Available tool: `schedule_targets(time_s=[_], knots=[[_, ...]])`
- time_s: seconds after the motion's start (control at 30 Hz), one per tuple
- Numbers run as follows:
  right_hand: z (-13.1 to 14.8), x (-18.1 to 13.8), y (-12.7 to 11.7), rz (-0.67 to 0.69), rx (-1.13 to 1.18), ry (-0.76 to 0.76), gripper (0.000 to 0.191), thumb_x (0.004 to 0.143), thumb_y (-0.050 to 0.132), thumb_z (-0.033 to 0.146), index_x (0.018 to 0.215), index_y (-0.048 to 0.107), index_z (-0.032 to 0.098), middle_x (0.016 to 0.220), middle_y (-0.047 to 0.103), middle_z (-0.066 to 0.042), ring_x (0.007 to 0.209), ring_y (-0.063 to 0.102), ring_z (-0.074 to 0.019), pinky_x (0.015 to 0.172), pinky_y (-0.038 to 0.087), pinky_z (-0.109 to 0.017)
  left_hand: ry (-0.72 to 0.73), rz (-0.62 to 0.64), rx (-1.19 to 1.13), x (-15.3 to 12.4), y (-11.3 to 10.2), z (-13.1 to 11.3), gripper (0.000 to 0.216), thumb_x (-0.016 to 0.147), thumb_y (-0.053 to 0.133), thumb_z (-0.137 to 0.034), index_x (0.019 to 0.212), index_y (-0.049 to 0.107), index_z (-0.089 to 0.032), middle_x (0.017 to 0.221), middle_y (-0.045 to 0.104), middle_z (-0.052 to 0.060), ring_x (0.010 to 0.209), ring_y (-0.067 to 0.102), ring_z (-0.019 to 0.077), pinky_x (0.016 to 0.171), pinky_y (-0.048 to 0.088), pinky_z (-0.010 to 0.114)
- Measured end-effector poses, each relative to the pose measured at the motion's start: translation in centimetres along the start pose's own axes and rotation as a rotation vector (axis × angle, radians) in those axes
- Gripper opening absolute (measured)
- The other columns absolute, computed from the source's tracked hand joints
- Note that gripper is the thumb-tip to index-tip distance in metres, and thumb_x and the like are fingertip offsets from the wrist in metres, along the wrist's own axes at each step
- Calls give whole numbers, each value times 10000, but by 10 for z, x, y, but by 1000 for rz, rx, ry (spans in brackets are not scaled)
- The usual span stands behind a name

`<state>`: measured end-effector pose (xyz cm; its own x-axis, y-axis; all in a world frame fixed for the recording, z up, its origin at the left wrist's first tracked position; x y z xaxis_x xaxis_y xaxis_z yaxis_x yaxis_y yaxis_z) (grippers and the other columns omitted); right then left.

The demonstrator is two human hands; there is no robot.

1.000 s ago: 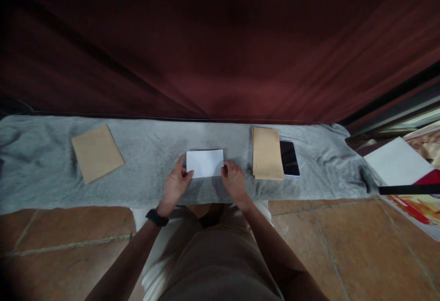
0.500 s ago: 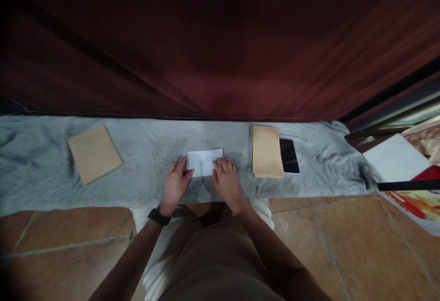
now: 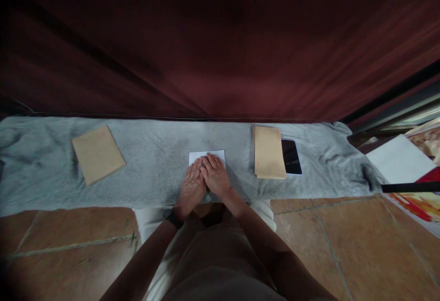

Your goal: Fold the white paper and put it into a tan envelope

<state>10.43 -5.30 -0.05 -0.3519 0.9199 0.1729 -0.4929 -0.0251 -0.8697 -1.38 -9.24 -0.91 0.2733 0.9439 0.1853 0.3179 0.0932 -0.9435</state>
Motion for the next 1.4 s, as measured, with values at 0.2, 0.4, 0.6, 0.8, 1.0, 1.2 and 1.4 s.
schedule_targets(time_s=[0.2,0.4,0.6,0.8,1.0,1.2,1.4], knots=[[-13,-4,-4,-1,-149,21,473,1096,426,297,1534,519,146,1656,404,-126,1538,379,-269,1286,286,-477,-52,-41,3,-2,-2,1,632,1042,347,-248,1625,267,-20,1685,293,222,1591,238,306,1281,298,537],[-24,-11,-5,-46,-214,53,523,1097,430,351,1582,448,155,1672,368,-131,1560,335,-284,1282,254,-506,-85,-73,1,1,-6,11,636,1073,329,-333,1626,262,-26,1677,309,234,1588,245,322,1268,311,547],[-26,-17,-3,-75,-247,89,571,1094,421,385,1610,394,141,1677,351,-154,1554,336,-308,1273,230,-540,-95,-13,58,17,-6,26,661,1079,311,-410,1608,308,-15,1672,328,230,1588,255,319,1275,283,544],[-30,-24,-4,-116,-253,110,594,1095,399,403,1603,393,95,1673,351,-175,1548,339,-327,1269,230,-548,-108,4,77,30,-9,36,684,1081,294,-475,1610,324,-42,1680,327,203,1593,249,302,1293,236,526],[-32,-29,-6,-94,-252,110,587,1101,368,370,1612,368,80,1679,344,-160,1559,322,-305,1280,218,-518,-121,4,90,27,-16,30,617,1090,282,-405,1595,370,-60,1677,349,177,1591,253,303,1298,221,540],[-31,-29,-8,-58,-230,133,589,1097,375,351,1621,348,83,1687,321,-159,1572,295,-310,1279,214,-535,107,74,35,6,-13,-6,539,1086,316,-325,1576,437,-136,1664,400,98,1581,290,253,1303,261,485],[-31,-28,-9,-62,-202,122,569,1095,358,324,1615,364,95,1683,326,-165,1573,299,-300,1277,220,-550,119,68,16,-12,-15,-5,613,1070,379,-407,1599,383,-96,1650,408,148,1571,314,257,1291,300,482]])
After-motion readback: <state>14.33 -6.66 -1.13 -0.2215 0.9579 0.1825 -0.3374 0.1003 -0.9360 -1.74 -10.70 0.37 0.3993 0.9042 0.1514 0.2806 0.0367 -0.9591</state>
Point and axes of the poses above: each hand's wrist, its own x-axis towards the middle knuckle, its own y-axis out of the palm, z = x × y, the point moved 2 cm from there along x, towards the middle knuckle
